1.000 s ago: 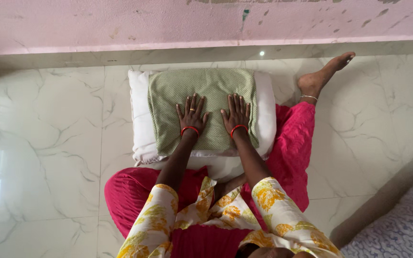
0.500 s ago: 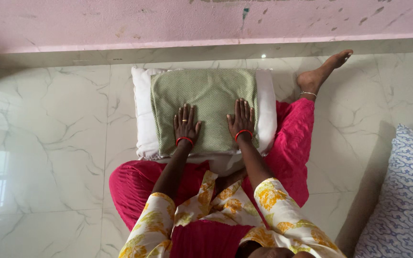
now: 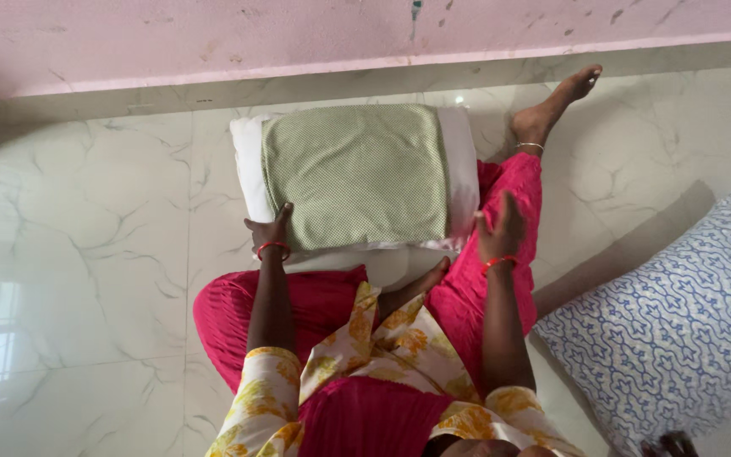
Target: The person sits on the floor and puts pillowcases on pillows. They handle three pillows, inserting each into a different patterned pillowcase and smoothing the fabric.
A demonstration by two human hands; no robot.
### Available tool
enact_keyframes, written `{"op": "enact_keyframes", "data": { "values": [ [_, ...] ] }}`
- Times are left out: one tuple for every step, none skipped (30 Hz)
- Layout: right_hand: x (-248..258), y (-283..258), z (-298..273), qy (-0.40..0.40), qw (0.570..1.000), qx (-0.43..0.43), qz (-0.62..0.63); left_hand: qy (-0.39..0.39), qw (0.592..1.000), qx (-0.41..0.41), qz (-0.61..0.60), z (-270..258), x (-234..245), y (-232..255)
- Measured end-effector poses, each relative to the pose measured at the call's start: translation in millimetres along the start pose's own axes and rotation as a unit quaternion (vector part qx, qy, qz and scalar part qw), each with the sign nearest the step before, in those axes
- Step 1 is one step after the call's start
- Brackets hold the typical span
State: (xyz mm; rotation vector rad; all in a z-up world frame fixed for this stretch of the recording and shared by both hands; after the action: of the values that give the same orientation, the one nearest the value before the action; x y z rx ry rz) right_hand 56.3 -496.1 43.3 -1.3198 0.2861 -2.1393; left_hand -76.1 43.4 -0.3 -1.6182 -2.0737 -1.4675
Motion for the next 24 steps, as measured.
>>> {"op": "enact_keyframes", "data": {
  "values": [
    [37.0, 17.7, -20.5, 0.035, 0.992, -0.079, -0.093, -0.032, 0.998, -0.006, -0.056, 7.5, -5.9, -4.4],
    [74.3, 31.5, -46.1, 0.053, 0.981, -0.124, -0.141, -0.062, 0.992, -0.013, -0.111, 17.0, -10.8, -9.1],
    [104.0, 48.3, -74.3, 0.035, 0.940, -0.247, -0.234, -0.090, 0.982, -0.020, -0.167, 24.9, -16.8, -15.3],
    [128.2, 67.1, -96.1, -0.021, 0.885, -0.357, -0.298, -0.101, 0.974, -0.011, -0.204, 32.6, -21.3, -21.4],
    [155.6, 79.2, -129.8, -0.024, 0.837, -0.468, -0.283, -0.112, 0.964, -0.002, -0.241, 37.0, -26.8, -26.7],
    [183.2, 79.2, -151.1, 0.010, 0.837, -0.450, -0.313, -0.121, 0.953, 0.007, -0.278, 38.2, -29.5, -28.8],
    [201.9, 80.8, -176.1, 0.020, 0.805, -0.498, -0.321, -0.136, 0.947, -0.003, -0.290, 38.0, -30.5, -29.7],
    [221.5, 89.6, -195.0, 0.036, 0.781, -0.567, -0.259, -0.151, 0.941, -0.014, -0.302, 37.3, -29.3, -30.5],
    [235.1, 97.5, -209.8, 0.051, 0.750, -0.631, -0.194, -0.166, 0.935, -0.024, -0.314, 36.1, -27.6, -29.4],
    [244.6, 99.6, -215.6, 0.054, 0.744, -0.634, -0.204, -0.185, 0.912, -0.024, -0.366, 32.2, -26.1, -29.2],
    [250.2, 101.1, -218.8, 0.057, 0.739, -0.637, -0.214, -0.204, 0.886, -0.023, -0.416, 29.1, -22.7, -27.1],
    [252.6, 100.5, -221.6, 0.061, 0.731, -0.641, -0.224, -0.223, 0.857, -0.022, -0.463, 25.9, -17.9, -24.7],
    [252.7, 102.5, -220.0, 0.055, 0.727, -0.649, -0.217, -0.213, 0.853, -0.028, -0.477, 20.5, -6.0, -24.5],
    [252.7, 106.2, -216.0, 0.049, 0.723, -0.657, -0.209, -0.202, 0.847, -0.036, -0.490, 13.4, 9.5, -25.2],
    [252.6, 107.2, -215.3, 0.044, 0.718, -0.664, -0.201, -0.192, 0.841, -0.044, -0.503, 4.7, 24.7, -26.1],
    [251.6, 103.0, -215.3, 0.047, 0.725, -0.653, -0.211, -0.184, 0.830, -0.092, -0.518, -3.2, 48.8, -25.8],
    [250.5, 97.7, -216.7, 0.050, 0.732, -0.642, -0.220, -0.176, 0.817, -0.140, -0.531, -13.5, 75.1, -28.9],
    [249.5, 94.1, -215.8, 0.053, 0.740, -0.630, -0.229, -0.139, 0.810, -0.129, -0.555, -24.0, 105.1, -43.1],
    [250.3, 92.3, -216.5, 0.061, 0.734, -0.639, -0.223, -0.097, 0.814, -0.156, -0.551, -33.3, 138.7, -52.8],
    [252.5, 90.6, -216.6, 0.068, 0.728, -0.647, -0.217, -0.072, 0.822, -0.204, -0.527, -46.4, 178.1, -65.6],
    [255.4, 89.3, -216.7, 0.074, 0.722, -0.655, -0.211, -0.149, 0.735, -0.262, -0.607, -60.4, 209.7, -72.6],
    [260.0, 88.5, -219.4, 0.093, 0.711, -0.668, -0.198, -0.120, 0.720, -0.314, -0.607, -73.3, 240.6, -87.7],
    [264.2, 88.1, -220.2, 0.104, 0.703, -0.675, -0.198, -0.064, 0.741, -0.347, -0.572, -85.6, 266.9, -107.9],
    [267.4, 86.3, -223.6, 0.111, 0.698, -0.680, -0.198, -0.042, 0.736, -0.334, -0.587, -92.6, 284.5, -130.3]
  ]
}}
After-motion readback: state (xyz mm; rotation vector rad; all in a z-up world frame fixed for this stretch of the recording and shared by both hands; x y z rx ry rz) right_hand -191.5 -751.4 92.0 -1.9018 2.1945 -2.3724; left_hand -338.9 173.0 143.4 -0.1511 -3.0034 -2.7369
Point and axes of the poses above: each hand's wrist, its own z-axis towards the middle knuckle, its own x-axis out of the back of the hand, y = z × x, the point moved 5 cm from there along z, towards the middle knuckle, and after that the axes turned 6 degrees about -y, right-handed, at the moved point
